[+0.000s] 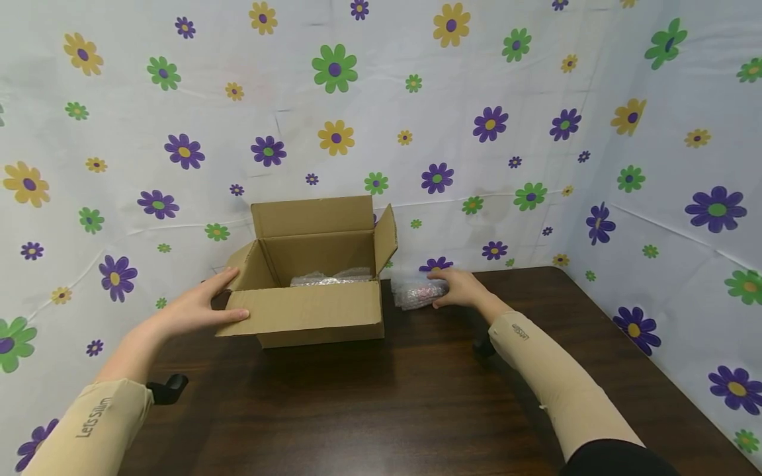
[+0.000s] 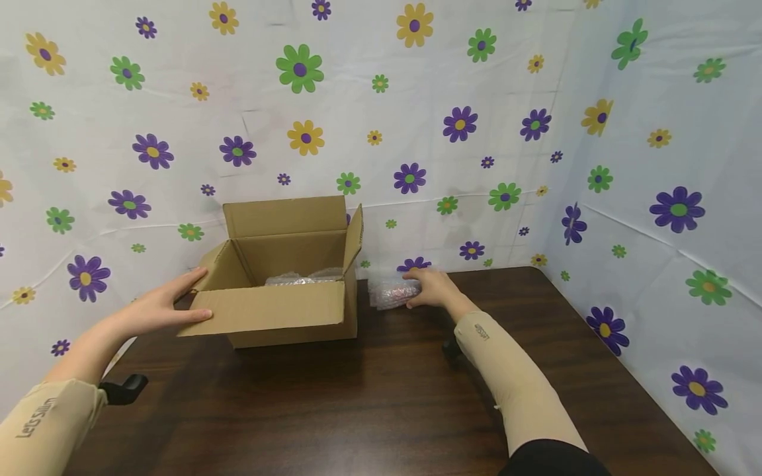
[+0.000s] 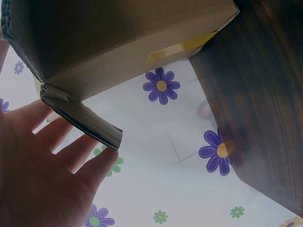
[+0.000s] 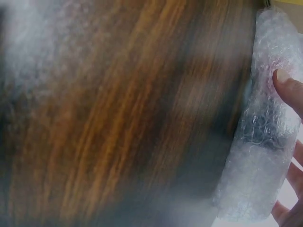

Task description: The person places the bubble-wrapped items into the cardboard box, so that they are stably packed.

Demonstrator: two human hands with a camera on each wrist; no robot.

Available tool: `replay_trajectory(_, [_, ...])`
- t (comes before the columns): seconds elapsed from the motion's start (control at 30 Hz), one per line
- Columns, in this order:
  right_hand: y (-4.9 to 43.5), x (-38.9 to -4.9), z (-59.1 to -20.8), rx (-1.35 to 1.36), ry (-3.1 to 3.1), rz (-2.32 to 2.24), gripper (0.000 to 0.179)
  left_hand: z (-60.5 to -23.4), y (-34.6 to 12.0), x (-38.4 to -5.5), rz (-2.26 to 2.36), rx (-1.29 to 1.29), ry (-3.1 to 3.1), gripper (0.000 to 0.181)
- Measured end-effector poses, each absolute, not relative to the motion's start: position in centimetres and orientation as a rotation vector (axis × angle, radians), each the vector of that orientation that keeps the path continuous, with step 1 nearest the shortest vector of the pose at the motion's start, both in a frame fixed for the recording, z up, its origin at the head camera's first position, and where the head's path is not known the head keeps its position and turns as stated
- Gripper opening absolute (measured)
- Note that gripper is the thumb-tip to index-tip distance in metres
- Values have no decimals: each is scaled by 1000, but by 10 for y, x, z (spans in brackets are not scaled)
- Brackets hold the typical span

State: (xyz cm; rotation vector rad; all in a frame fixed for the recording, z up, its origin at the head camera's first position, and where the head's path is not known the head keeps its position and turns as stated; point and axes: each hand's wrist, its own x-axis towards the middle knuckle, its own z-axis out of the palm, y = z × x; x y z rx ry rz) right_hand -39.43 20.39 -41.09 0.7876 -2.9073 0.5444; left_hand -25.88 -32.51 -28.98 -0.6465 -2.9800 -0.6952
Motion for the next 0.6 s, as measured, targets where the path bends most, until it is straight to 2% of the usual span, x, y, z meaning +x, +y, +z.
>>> replay_trajectory(0.6, [205, -396, -414, 782, -2926, 473, 65, -291, -325, -260, -697, -641, -2981, 97])
